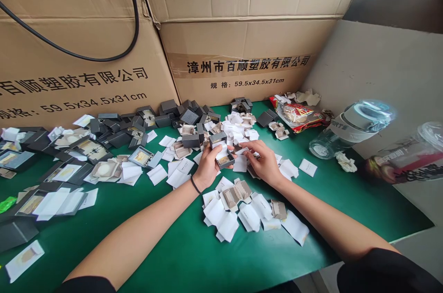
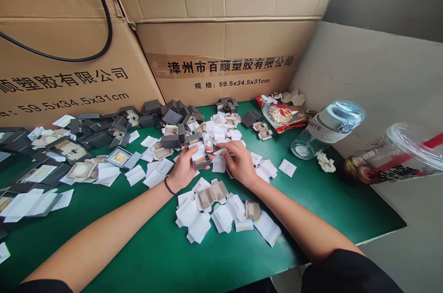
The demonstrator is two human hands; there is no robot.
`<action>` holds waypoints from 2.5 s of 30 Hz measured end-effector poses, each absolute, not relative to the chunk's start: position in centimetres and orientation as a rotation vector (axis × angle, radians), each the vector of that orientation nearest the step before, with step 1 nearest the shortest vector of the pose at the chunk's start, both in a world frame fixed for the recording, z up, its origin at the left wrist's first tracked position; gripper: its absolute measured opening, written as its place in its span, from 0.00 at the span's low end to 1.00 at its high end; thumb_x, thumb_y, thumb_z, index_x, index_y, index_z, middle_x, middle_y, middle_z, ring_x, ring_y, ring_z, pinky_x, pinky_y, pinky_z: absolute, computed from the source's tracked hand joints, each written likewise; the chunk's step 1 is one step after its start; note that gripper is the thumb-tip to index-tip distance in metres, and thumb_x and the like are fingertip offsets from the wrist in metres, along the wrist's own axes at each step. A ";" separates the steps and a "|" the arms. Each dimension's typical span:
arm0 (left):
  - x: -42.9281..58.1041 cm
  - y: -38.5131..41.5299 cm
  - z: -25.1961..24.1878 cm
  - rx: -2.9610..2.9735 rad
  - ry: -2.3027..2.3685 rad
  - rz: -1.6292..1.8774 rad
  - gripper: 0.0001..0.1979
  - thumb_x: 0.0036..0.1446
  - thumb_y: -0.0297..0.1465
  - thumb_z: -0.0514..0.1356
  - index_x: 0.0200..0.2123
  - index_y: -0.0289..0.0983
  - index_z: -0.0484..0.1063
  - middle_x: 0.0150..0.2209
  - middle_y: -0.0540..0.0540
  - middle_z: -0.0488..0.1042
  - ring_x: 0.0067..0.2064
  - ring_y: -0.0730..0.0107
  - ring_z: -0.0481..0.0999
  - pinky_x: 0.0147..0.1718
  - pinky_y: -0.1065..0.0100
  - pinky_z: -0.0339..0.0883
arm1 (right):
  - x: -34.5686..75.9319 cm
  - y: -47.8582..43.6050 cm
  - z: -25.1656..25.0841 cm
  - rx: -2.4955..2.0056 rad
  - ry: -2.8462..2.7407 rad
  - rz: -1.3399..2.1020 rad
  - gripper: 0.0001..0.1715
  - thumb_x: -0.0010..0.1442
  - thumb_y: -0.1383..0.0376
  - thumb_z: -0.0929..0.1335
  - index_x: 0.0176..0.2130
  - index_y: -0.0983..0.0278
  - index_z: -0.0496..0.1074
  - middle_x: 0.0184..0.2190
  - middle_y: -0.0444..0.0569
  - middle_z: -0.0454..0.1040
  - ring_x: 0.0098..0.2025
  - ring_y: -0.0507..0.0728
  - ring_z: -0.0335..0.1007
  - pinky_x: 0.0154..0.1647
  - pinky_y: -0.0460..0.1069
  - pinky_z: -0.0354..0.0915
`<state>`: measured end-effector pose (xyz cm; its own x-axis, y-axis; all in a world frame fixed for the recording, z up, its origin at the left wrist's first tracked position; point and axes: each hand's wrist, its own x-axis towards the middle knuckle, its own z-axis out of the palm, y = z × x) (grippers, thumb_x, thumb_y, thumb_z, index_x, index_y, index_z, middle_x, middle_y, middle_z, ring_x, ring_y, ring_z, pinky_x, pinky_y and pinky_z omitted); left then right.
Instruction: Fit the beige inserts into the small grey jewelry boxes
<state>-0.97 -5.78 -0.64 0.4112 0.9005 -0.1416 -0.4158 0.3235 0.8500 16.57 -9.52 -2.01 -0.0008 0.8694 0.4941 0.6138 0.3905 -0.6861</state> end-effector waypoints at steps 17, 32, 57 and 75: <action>-0.8 -5.7 -0.6 0.843 0.754 0.941 0.14 0.54 0.35 0.56 0.43 0.36 0.64 0.42 0.41 0.74 0.35 0.61 0.78 0.21 0.65 0.73 | 16.7 -9.8 -2.0 -1.643 -1.719 0.400 0.13 0.64 0.55 0.51 0.38 0.61 0.53 0.25 0.49 0.71 0.26 0.58 0.69 0.24 0.48 0.58; -0.7 -5.6 -0.6 0.784 0.774 0.965 0.13 0.55 0.32 0.56 0.44 0.37 0.63 0.37 0.44 0.75 0.34 0.65 0.78 0.26 0.66 0.75 | 15.4 -9.5 -1.6 -1.863 -2.183 0.134 0.10 0.65 0.65 0.53 0.40 0.66 0.58 0.21 0.50 0.70 0.18 0.54 0.60 0.20 0.47 0.42; -0.5 -5.9 -0.4 1.074 0.864 0.739 0.16 0.53 0.37 0.57 0.45 0.40 0.66 0.44 0.44 0.73 0.28 0.64 0.77 0.16 0.65 0.73 | 15.6 -10.4 -2.0 -1.093 -1.832 -0.027 0.08 0.60 0.70 0.62 0.41 0.62 0.65 0.29 0.47 0.69 0.29 0.53 0.64 0.30 0.47 0.62; -0.4 -6.2 0.6 1.014 0.911 0.773 0.15 0.51 0.34 0.58 0.44 0.38 0.68 0.39 0.44 0.74 0.25 0.64 0.76 0.13 0.66 0.71 | 15.3 -10.5 -2.1 -1.144 -1.814 0.011 0.07 0.62 0.66 0.61 0.41 0.63 0.65 0.30 0.48 0.73 0.29 0.52 0.69 0.29 0.46 0.65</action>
